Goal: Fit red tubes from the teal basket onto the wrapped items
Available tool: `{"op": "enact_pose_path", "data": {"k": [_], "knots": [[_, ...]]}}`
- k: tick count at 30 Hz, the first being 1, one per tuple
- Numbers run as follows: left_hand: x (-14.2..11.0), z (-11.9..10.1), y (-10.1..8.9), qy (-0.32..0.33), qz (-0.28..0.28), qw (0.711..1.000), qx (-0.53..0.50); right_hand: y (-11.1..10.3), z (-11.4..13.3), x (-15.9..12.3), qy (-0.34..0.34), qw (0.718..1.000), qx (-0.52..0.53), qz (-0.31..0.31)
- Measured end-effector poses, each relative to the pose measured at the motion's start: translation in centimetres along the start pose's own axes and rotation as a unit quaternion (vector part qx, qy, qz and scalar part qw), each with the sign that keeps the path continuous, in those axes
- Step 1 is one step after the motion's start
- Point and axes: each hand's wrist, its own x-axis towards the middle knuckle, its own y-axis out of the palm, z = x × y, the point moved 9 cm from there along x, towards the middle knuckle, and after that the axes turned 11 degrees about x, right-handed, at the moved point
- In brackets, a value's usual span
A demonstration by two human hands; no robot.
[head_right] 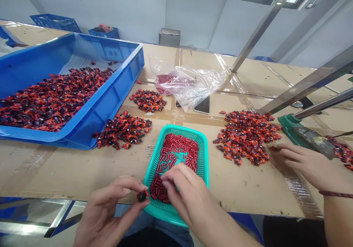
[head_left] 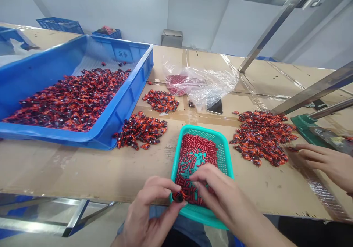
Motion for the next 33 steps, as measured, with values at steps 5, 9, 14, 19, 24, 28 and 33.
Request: {"op": "enact_pose_path", "data": {"k": [5, 9, 14, 19, 24, 28, 33], "knots": [[-0.2, -0.7, 0.2, 0.025, 0.025, 0.998, 0.049, -1.3, 3.5, -0.5, -0.077, 0.981, 0.157, -0.082], [0.2, -1.9, 0.2, 0.071, 0.022, 0.992, 0.100, -0.9, 3.7, -0.7, -0.092, 0.978, 0.160, -0.092], [0.9, -2.6, 0.6, 0.076, 0.009, 0.990, 0.117, -1.4, 3.8, -1.1, -0.099, 0.968, 0.198, -0.121], [0.9, -2.8, 0.5, 0.059, 0.004, 0.992, 0.113, -1.3, 3.8, -1.4, -0.099, 0.969, 0.175, -0.140], [0.6, -2.9, 0.7, 0.059, 0.021, 0.990, 0.122, -1.5, 3.8, -1.5, -0.096, 0.963, 0.191, -0.161], [0.4, -2.9, 1.0, 0.056, 0.030, 0.990, 0.125, -1.7, 3.6, -1.7, -0.081, 0.958, 0.209, -0.177], [0.5, -3.1, 1.0, 0.041, 0.027, 0.992, 0.119, -1.6, 3.9, -1.7, -0.095, 0.961, 0.202, -0.167]]}}
